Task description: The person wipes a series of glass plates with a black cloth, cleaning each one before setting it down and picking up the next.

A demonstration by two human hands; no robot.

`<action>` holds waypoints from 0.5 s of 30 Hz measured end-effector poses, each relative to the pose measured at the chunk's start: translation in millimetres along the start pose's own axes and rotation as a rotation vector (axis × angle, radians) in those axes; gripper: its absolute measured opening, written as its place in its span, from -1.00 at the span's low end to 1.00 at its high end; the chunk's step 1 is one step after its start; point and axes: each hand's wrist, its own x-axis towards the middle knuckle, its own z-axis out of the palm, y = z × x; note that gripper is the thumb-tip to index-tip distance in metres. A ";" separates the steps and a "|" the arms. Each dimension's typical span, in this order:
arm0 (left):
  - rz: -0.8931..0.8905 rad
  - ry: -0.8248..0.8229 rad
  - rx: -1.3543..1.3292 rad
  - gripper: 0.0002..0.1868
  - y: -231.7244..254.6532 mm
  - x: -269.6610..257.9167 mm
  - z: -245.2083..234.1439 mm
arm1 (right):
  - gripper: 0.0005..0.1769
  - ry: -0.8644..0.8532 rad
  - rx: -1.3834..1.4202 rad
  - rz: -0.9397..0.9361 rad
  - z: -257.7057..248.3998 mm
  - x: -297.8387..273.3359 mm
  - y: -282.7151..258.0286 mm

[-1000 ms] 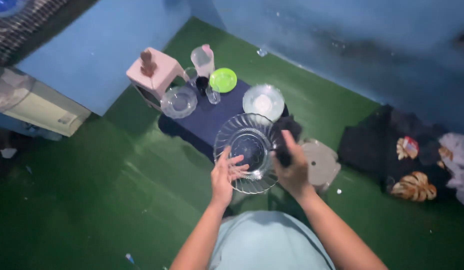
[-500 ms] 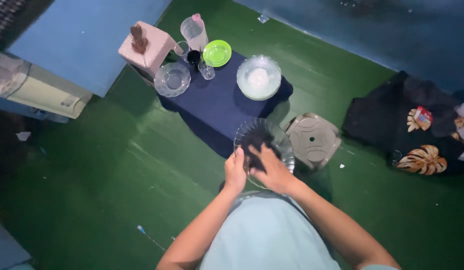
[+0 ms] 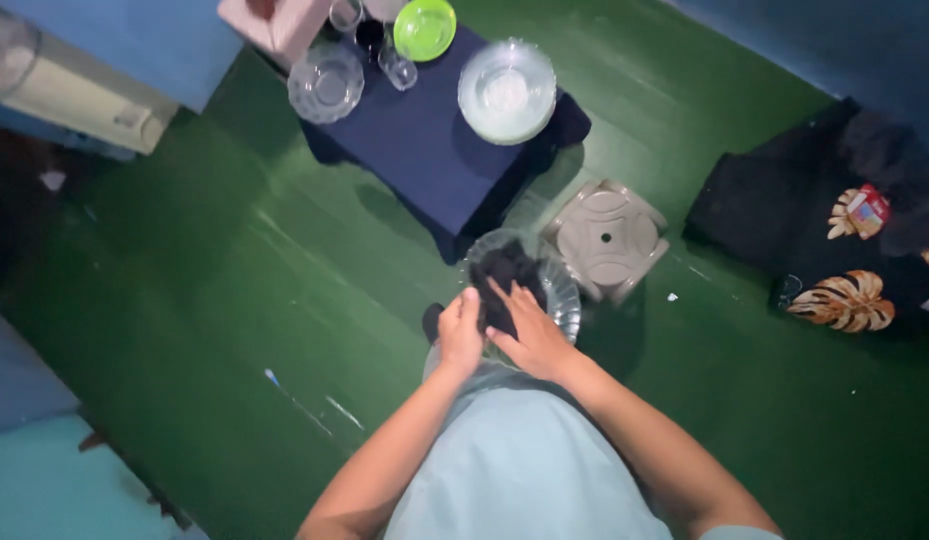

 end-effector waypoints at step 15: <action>-0.041 0.087 0.004 -0.36 41.4 9.2 -14.2 | -0.10 -0.135 0.102 -0.111 -23.5 41.5 -30.0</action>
